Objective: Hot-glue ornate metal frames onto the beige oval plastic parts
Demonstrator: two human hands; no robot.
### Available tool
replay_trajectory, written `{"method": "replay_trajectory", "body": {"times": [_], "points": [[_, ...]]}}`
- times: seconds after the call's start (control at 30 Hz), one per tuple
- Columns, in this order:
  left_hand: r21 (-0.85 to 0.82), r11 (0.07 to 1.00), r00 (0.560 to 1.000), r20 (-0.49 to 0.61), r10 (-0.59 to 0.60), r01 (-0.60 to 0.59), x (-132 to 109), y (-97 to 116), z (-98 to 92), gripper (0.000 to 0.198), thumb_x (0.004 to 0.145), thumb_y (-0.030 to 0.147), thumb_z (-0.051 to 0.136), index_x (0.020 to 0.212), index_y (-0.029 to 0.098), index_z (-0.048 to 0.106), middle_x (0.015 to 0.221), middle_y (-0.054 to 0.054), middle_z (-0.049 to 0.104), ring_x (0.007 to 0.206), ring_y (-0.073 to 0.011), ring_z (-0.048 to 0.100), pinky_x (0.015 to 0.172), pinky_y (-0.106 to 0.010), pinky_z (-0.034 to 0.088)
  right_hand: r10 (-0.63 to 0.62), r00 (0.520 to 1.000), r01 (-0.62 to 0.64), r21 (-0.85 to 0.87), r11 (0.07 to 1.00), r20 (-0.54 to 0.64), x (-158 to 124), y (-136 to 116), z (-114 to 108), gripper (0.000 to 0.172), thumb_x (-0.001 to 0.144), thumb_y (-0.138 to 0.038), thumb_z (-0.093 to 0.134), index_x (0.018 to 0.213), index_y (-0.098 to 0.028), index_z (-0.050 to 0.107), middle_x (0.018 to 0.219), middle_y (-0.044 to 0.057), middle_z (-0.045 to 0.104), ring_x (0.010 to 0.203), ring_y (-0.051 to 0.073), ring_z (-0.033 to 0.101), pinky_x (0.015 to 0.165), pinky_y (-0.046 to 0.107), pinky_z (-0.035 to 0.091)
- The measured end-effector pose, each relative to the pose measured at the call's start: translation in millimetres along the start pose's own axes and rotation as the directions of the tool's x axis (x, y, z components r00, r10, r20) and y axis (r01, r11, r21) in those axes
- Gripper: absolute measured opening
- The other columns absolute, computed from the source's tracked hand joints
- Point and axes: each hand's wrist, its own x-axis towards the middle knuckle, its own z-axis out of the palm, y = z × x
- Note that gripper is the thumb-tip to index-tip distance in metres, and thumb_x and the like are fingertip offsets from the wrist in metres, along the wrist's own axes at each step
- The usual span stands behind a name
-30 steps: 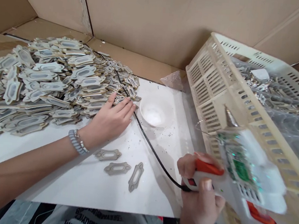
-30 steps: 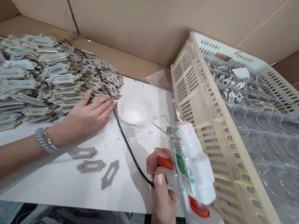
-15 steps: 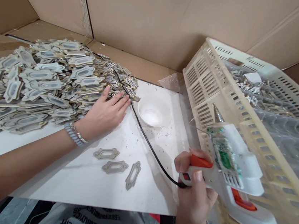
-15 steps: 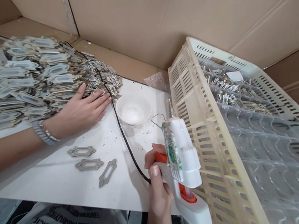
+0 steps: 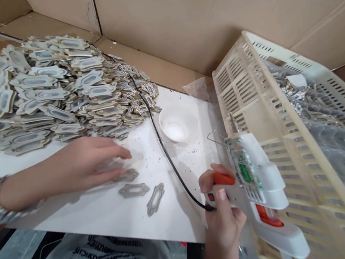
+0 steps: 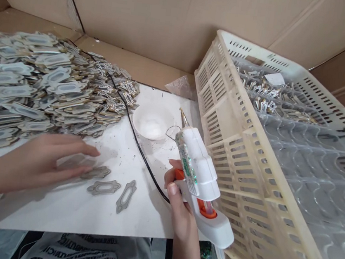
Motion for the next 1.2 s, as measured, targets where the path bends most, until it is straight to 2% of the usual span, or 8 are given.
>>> {"method": "replay_trajectory", "body": {"times": [0.1, 0.23, 0.33, 0.47, 0.57, 0.63, 0.8, 1.2], "points": [[-0.096, 0.991, 0.994, 0.067, -0.091, 0.097, -27, 5, 7.9, 0.024, 0.1, 0.046, 0.048, 0.108, 0.027, 0.062, 0.093, 0.0, 0.074, 0.081, -0.017, 0.069, 0.066, -0.025, 0.052, 0.017, 0.999, -0.018, 0.02, 1.0, 0.042, -1, 2, -2, 0.035, 0.097, -0.055, 0.055, 0.108, -0.024, 0.066, 0.073, 0.001, 0.058, 0.07, 0.019, 0.059, 0.069, 0.033, 0.049], [-0.051, 0.989, 0.988, -0.053, -0.143, 0.141, -39, 10, 22.9, 0.021, 0.1, 0.044, 0.048, 0.104, 0.028, 0.062, 0.098, 0.0, 0.075, 0.085, -0.0173, 0.072, 0.07, -0.025, 0.057, 0.041, 0.995, -0.042, 0.005, 0.999, 0.095, -2, 4, -2, 0.038, 0.096, -0.059, 0.053, 0.102, -0.025, 0.068, 0.073, 0.003, 0.06, 0.072, 0.021, 0.061, 0.067, 0.034, 0.05], [-0.006, 0.992, 0.986, -0.102, -0.128, 0.128, -32, 10, 23.9, 0.012, 0.099, 0.033, 0.046, 0.098, 0.027, 0.057, 0.092, -0.001, 0.075, 0.079, -0.0162, 0.073, 0.063, -0.025, 0.058, 0.05, 0.983, -0.06, 0.055, 0.997, 0.175, 1, 0, 4, 0.043, 0.094, -0.064, 0.054, 0.094, -0.024, 0.07, 0.074, 0.004, 0.062, 0.067, 0.021, 0.06, 0.059, 0.035, 0.05], [0.091, 0.975, 0.955, -0.24, -0.176, 0.202, -12, 11, 6.2, 0.017, 0.099, 0.043, 0.045, 0.098, 0.027, 0.051, 0.089, 0.0, 0.076, 0.076, -0.0185, 0.074, 0.06, -0.029, 0.058, 0.036, 0.958, -0.063, 0.086, 0.994, 0.284, 8, -13, 12, 0.049, 0.089, -0.071, 0.056, 0.086, -0.024, 0.067, 0.071, 0.003, 0.061, 0.057, 0.019, 0.055, 0.05, 0.033, 0.046], [0.166, 0.945, 0.902, -0.383, -0.201, 0.281, 6, 19, -9.5, 0.022, 0.1, 0.046, 0.047, 0.101, 0.026, 0.056, 0.092, 0.001, 0.077, 0.086, -0.0193, 0.075, 0.074, -0.03, 0.061, 0.036, 0.937, -0.053, 0.04, 0.998, 0.347, 14, -23, 14, 0.049, 0.079, -0.074, 0.068, 0.086, -0.025, 0.065, 0.068, 0.0, 0.059, 0.054, 0.019, 0.054, 0.048, 0.032, 0.045], [0.212, 0.954, 0.895, -0.435, -0.102, 0.212, 15, 25, -15.5, 0.013, 0.099, 0.036, 0.056, 0.106, 0.026, 0.06, 0.097, 0.003, 0.077, 0.093, -0.0169, 0.074, 0.091, -0.029, 0.06, -0.003, 0.93, 0.006, -0.006, 1.0, 0.368, 17, -29, 15, 0.049, 0.077, -0.072, 0.072, 0.076, -0.024, 0.065, 0.072, 0.002, 0.061, 0.061, 0.02, 0.059, 0.054, 0.033, 0.05], [0.213, 0.975, 0.904, -0.427, 0.039, 0.059, 21, 31, -18.0, 0.012, 0.093, 0.021, 0.066, 0.104, 0.026, 0.067, 0.106, 0.002, 0.077, 0.096, -0.0158, 0.073, 0.113, -0.036, 0.053, -0.147, 0.914, 0.183, -0.063, 0.981, 0.379, 20, -35, 20, 0.043, 0.083, -0.065, 0.071, 0.076, -0.023, 0.07, 0.085, 0.004, 0.066, 0.06, 0.014, 0.059, 0.054, 0.028, 0.051], [0.189, 0.963, 0.91, -0.402, -0.101, 0.191, 18, 43, -23.0, 0.016, 0.098, 0.033, 0.058, 0.1, 0.028, 0.073, 0.103, 0.001, 0.078, 0.1, -0.019, 0.074, 0.113, -0.036, 0.056, -0.16, 0.909, 0.217, -0.109, 0.97, 0.385, 16, -27, 21, 0.012, 0.091, -0.029, 0.067, 0.08, -0.024, 0.072, 0.1, 0.006, 0.072, 0.079, 0.019, 0.068, 0.067, 0.029, 0.056]]}}
